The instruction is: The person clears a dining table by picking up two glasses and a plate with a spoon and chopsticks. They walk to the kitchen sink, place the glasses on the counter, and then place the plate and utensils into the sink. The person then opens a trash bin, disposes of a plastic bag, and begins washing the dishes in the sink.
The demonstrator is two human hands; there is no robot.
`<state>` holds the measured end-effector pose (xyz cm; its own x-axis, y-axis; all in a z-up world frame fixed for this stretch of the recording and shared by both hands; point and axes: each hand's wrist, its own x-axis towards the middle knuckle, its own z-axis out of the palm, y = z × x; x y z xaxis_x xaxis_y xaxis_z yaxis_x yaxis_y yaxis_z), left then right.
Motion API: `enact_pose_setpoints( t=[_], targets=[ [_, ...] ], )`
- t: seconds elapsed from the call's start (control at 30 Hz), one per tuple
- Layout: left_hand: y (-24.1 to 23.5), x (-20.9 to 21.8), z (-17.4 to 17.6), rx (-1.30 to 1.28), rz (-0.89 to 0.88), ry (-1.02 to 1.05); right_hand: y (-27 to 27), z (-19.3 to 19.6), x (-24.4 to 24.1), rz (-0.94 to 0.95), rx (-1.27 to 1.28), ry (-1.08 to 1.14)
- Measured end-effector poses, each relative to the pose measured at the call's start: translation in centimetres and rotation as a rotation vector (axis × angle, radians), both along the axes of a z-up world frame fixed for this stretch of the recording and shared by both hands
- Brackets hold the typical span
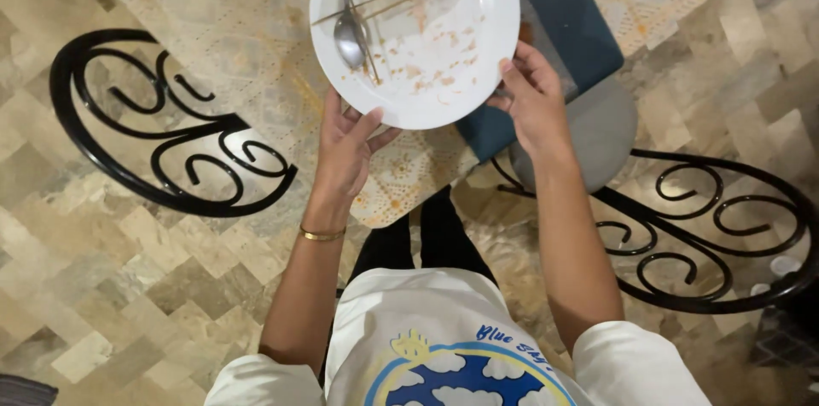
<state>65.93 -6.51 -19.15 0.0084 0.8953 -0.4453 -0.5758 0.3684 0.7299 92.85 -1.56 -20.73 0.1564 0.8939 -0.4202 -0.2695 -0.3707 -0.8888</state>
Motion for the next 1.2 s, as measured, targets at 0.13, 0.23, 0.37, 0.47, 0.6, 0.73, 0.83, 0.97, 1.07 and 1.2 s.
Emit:
enact_pose_setpoints(
  t=[0.13, 0.23, 0.37, 0.47, 0.6, 0.73, 0.83, 0.97, 1.07, 1.2],
  targets=[
    [-0.6, -2.4, -0.1, -0.012, 0.047, 0.010, 0.3, -0.3, -2.3, 0.026, 0.048, -0.115],
    [-0.8, -4.0, 1.2, 0.027, 0.051, -0.045, 0.8, -0.8, -2.8, 0.121, 0.140, -0.408],
    [-1.0, -5.2, 0.6, -0.009, 0.070, -0.021, 1.4, -0.9, -3.8, 0.237, 0.271, -0.625],
    [-1.3, -5.9, 0.4, -0.028, 0.088, -0.026, 1.6, 0.2, -5.5, 0.257, 0.287, -0.666],
    [-2.1, -6.8, -3.2, -0.031, 0.150, 0.022, 1.4, 0.6, -7.1, 0.303, 0.329, -0.763],
    [-2.4, -7.7, -2.9, -0.018, 0.189, 0.009, 1.7, 2.3, -9.6, 0.353, 0.328, -0.720],
    [-2.9, -8.3, -2.8, -0.024, 0.241, 0.010, 2.3, 3.1, -11.2, 0.364, 0.302, -0.580],
    [-3.4, -9.2, -1.8, -0.032, 0.307, 0.037, 4.0, 1.8, -12.6, 0.400, 0.215, -0.393],
    [-4.5, -10.5, -0.4, -0.031, 0.365, 0.051, 4.5, 0.3, -13.9, 0.432, 0.181, -0.239],
    [-5.8, -13.0, 0.7, -0.026, 0.454, 0.057, 6.2, -2.2, -16.7, 0.510, 0.216, -0.113]
  ],
)
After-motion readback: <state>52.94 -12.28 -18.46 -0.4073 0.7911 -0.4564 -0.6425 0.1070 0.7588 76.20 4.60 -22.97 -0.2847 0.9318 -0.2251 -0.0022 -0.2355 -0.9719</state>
